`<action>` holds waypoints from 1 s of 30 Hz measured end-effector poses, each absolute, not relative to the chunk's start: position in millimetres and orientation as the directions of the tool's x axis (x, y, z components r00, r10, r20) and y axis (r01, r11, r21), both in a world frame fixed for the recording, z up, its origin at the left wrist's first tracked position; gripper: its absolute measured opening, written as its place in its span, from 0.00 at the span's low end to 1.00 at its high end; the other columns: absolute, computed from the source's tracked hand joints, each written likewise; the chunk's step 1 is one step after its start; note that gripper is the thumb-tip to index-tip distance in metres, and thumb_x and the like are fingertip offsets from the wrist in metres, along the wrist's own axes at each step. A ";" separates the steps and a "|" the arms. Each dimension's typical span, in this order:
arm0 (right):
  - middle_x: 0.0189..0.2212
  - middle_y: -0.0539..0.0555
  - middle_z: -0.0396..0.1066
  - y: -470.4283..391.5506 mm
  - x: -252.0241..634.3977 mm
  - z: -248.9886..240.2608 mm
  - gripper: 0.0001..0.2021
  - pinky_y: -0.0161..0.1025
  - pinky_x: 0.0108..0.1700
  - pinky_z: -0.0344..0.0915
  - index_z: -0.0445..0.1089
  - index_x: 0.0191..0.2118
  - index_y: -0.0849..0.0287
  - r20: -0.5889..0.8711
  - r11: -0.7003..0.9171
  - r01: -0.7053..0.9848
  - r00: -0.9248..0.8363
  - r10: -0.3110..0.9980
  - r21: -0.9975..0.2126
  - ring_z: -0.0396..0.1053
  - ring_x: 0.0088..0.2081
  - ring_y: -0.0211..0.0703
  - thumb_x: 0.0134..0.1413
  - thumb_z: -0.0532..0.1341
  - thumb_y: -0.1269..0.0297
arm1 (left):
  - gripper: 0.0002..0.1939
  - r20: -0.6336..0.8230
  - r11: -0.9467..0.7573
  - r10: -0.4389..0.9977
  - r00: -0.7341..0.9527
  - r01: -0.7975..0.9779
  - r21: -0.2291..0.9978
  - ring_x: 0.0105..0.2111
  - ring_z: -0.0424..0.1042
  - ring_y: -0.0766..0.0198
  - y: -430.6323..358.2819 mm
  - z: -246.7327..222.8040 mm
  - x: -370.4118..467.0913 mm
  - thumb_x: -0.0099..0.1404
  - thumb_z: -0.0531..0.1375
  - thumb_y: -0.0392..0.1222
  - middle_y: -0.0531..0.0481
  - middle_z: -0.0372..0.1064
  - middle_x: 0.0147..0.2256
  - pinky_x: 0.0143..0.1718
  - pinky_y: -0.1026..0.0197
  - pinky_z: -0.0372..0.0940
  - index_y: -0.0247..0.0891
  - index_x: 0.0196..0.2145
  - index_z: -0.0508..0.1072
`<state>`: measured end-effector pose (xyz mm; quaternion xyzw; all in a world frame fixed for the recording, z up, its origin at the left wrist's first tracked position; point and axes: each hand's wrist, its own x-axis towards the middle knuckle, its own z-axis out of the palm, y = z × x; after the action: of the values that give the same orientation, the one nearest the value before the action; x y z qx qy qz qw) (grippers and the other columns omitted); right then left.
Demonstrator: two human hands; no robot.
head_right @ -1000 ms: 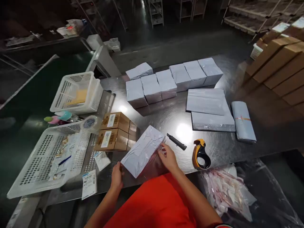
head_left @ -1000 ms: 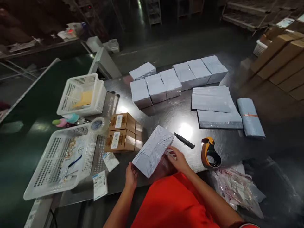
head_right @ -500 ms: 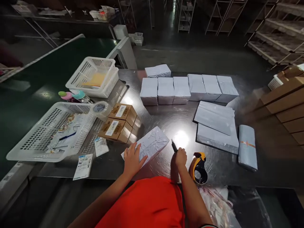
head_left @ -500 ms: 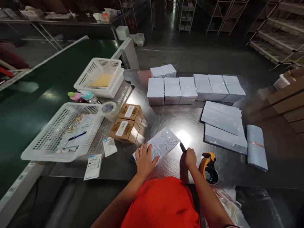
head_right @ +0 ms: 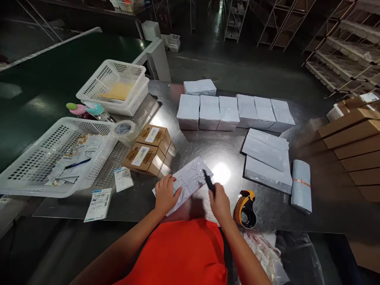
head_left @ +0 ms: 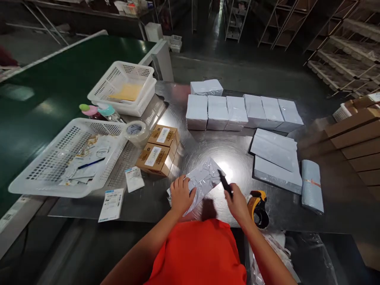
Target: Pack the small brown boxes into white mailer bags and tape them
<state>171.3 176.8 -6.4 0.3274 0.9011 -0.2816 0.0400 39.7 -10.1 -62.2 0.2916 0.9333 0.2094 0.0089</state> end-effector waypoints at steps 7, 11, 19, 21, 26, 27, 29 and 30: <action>0.43 0.65 0.75 123.6 113.9 36.2 0.27 0.43 0.38 0.69 0.50 0.66 0.60 -0.482 0.936 0.344 -0.833 0.270 -0.069 0.77 0.40 0.54 0.62 0.46 0.76 | 0.17 0.120 0.739 0.523 -0.844 0.519 0.430 0.54 0.64 0.44 -11.4 -60.4 40.2 0.67 0.54 0.45 0.33 0.66 0.55 0.55 0.45 0.57 0.32 0.50 0.69; 0.41 0.67 0.75 114.7 96.2 44.9 0.29 0.44 0.37 0.71 0.51 0.67 0.62 -0.481 0.957 0.291 -0.836 0.263 0.018 0.77 0.40 0.55 0.60 0.47 0.78 | 0.18 0.130 0.728 0.532 -0.837 0.531 0.434 0.54 0.64 0.44 -12.2 -60.5 39.8 0.68 0.53 0.45 0.33 0.66 0.54 0.55 0.44 0.57 0.32 0.51 0.69; 0.35 0.69 0.77 108.4 94.6 77.9 0.21 0.47 0.38 0.72 0.67 0.56 0.66 -0.566 0.965 0.254 -0.788 0.244 0.061 0.78 0.40 0.59 0.58 0.52 0.79 | 0.18 0.094 0.732 0.525 -0.846 0.505 0.457 0.53 0.64 0.45 -12.4 -60.4 36.6 0.68 0.52 0.45 0.33 0.67 0.54 0.54 0.44 0.57 0.32 0.51 0.69; 0.35 0.69 0.77 119.7 119.4 86.2 0.16 0.48 0.38 0.71 0.74 0.46 0.64 -0.643 0.956 0.282 -0.719 0.264 0.077 0.78 0.40 0.61 0.54 0.55 0.79 | 0.18 0.088 0.740 0.512 -0.855 0.490 0.460 0.53 0.64 0.44 -12.1 -59.5 37.0 0.67 0.53 0.45 0.33 0.67 0.54 0.54 0.44 0.56 0.32 0.50 0.69; 0.38 0.67 0.77 168.4 180.0 85.4 0.23 0.48 0.35 0.70 0.68 0.57 0.56 -0.641 0.850 0.480 -0.586 0.496 0.218 0.77 0.38 0.61 0.57 0.53 0.75 | 0.18 0.070 0.742 0.534 -0.842 0.507 0.438 0.54 0.64 0.46 -13.2 -58.0 36.1 0.69 0.52 0.45 0.33 0.66 0.55 0.54 0.45 0.56 0.33 0.51 0.69; 0.40 0.67 0.76 177.1 184.6 76.5 0.24 0.48 0.35 0.70 0.62 0.62 0.55 -0.582 0.804 0.540 -0.580 0.570 0.249 0.77 0.37 0.60 0.61 0.51 0.73 | 0.18 0.066 0.741 0.542 -0.838 0.514 0.431 0.54 0.64 0.46 -13.6 -58.0 36.0 0.69 0.52 0.45 0.33 0.66 0.55 0.55 0.45 0.56 0.33 0.51 0.69; 0.42 0.68 0.74 189.1 187.4 45.8 0.25 0.48 0.35 0.70 0.55 0.66 0.55 -0.454 0.728 0.643 -0.589 0.669 0.239 0.77 0.38 0.58 0.65 0.46 0.69 | 0.19 0.054 0.737 0.563 -0.825 0.530 0.420 0.56 0.63 0.46 -14.3 -58.2 36.7 0.68 0.53 0.46 0.33 0.64 0.57 0.55 0.44 0.56 0.34 0.53 0.68; 0.43 0.68 0.73 192.2 187.0 25.0 0.26 0.48 0.36 0.70 0.53 0.67 0.56 -0.403 0.705 0.680 -0.599 0.692 0.201 0.76 0.39 0.58 0.65 0.45 0.68 | 0.21 0.047 0.733 0.576 -0.816 0.541 0.413 0.57 0.63 0.45 -14.7 -58.3 37.5 0.67 0.55 0.47 0.33 0.63 0.58 0.56 0.43 0.55 0.35 0.54 0.67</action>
<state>187.0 192.2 25.0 0.3837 0.8940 0.0135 0.2310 37.5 -14.7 -58.3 0.3003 0.9298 0.2085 0.0422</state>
